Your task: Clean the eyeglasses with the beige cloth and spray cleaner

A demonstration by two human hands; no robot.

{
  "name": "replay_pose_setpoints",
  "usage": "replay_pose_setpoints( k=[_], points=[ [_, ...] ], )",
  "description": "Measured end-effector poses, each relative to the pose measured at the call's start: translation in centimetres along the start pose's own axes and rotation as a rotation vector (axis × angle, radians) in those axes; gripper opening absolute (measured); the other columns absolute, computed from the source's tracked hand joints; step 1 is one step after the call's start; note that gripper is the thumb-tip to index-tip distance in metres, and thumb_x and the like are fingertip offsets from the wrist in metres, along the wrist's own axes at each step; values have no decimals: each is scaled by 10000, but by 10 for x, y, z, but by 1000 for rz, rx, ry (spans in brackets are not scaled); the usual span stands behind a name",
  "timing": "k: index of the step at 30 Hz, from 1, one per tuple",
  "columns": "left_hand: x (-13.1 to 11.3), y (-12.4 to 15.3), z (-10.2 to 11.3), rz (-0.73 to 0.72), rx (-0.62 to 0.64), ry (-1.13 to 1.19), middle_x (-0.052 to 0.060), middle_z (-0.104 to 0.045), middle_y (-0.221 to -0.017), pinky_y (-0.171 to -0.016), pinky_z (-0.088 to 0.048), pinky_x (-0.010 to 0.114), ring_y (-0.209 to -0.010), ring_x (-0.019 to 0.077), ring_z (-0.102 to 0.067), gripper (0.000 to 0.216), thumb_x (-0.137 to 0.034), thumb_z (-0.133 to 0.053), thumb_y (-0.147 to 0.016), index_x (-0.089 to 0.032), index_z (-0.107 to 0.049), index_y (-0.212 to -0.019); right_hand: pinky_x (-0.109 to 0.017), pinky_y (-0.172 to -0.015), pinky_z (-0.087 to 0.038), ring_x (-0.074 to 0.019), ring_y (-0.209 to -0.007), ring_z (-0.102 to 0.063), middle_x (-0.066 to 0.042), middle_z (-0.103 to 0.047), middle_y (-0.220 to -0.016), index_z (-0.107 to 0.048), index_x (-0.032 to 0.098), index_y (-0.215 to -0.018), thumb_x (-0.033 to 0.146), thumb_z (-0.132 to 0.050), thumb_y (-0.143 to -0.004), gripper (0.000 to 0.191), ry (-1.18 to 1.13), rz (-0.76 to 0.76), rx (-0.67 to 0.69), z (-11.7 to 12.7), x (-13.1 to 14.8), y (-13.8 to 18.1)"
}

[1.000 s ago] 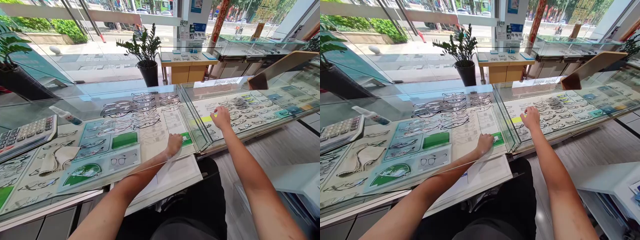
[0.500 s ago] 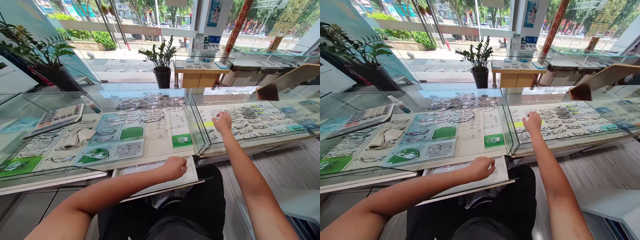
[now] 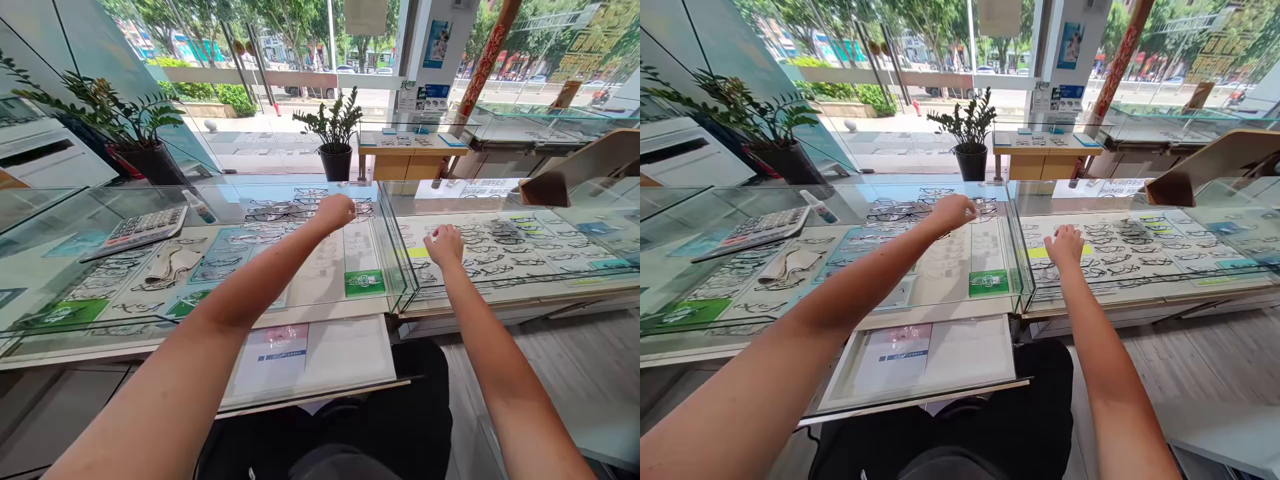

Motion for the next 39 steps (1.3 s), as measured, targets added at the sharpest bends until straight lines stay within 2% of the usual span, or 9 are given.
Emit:
replay_pose_setpoints(
  k=[6,12,17,21,25,29,32,34,39],
  points=[
    [-1,-18,-32,17,36,-24,11,-638,-702,-817,-336,306,-736,149,-408,405,-295,-664,-1079,-187,-646,-689,-537,-962,-454,-390,-1157,-554,-185,-651,-1251,-531,240,-958,394,-516,-943,155,-4,-3,6,2,4,1],
    [-10,3,-14,-18,-5,-23,60,-681,-792,-792,-348,324,-750,167,-474,289,-158,-626,-1008,-179,-636,-719,-538,-960,-451,-388,-1154,-548,-181,-644,-1243,-528,243,-954,401,-520,-933,160,-14,0,-2,1,2,1],
    [-42,78,27,-182,-18,56,45,-765,-1036,-742,-363,316,-882,200,-618,139,-305,-622,-984,-227,-734,-1012,-529,-951,-452,-382,-1142,-551,-174,-644,-1222,-537,242,-954,402,-524,-936,161,-1,5,-15,0,2,1],
    [-73,168,38,-377,238,318,16,-732,-848,-702,-406,333,-773,202,-649,173,-334,-555,-997,-278,-696,-914,-530,-960,-453,-382,-1155,-548,-173,-645,-1246,-534,243,-953,404,-528,-932,162,1,-3,-7,-1,1,1],
    [-86,238,-1,-388,468,526,25,-760,-933,-739,-462,335,-838,211,-675,171,-347,-506,-1031,-302,-639,-932,-541,-967,-447,-389,-1158,-538,-183,-643,-1256,-523,244,-947,395,-536,-924,154,-16,-6,-5,-1,1,0],
    [-73,255,-75,-404,483,460,50,-755,-1063,-795,-479,332,-937,215,-687,138,-290,-498,-1052,-283,-635,-1036,-544,-959,-447,-388,-1144,-533,-184,-643,-1245,-522,245,-952,400,-541,-921,160,-16,-17,5,0,0,0],
    [-45,233,-122,-446,294,218,104,-707,-1053,-878,-457,387,-982,262,-651,220,-283,-447,-1083,-255,-657,-1024,-545,-958,-449,-386,-1145,-531,-184,-642,-1242,-527,242,-946,399,-537,-924,159,-16,-13,-9,1,1,-1],
    [-20,208,-144,-336,180,102,115,-685,-1049,-910,-437,406,-1003,275,-621,231,-282,-466,-1079,-255,-679,-994,-545,-957,-451,-387,-1144,-530,-186,-645,-1236,-530,242,-943,398,-539,-927,157,-18,-7,-14,2,2,0],
    [30,140,-173,-102,76,26,167,-650,-1113,-904,-401,441,-1048,314,-561,310,-231,-420,-1074,-231,-730,-1076,-535,-962,-452,-391,-1160,-534,-186,-643,-1243,-530,244,-946,392,-541,-944,148,-5,-7,-14,2,2,0]
  ],
)
Point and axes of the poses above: each hand's wrist, its own y-axis away from the middle knuckle, its own z-axis out of the back of the hand, x = y × z, the point moved 2 cm from there along -y, towards the middle knuckle
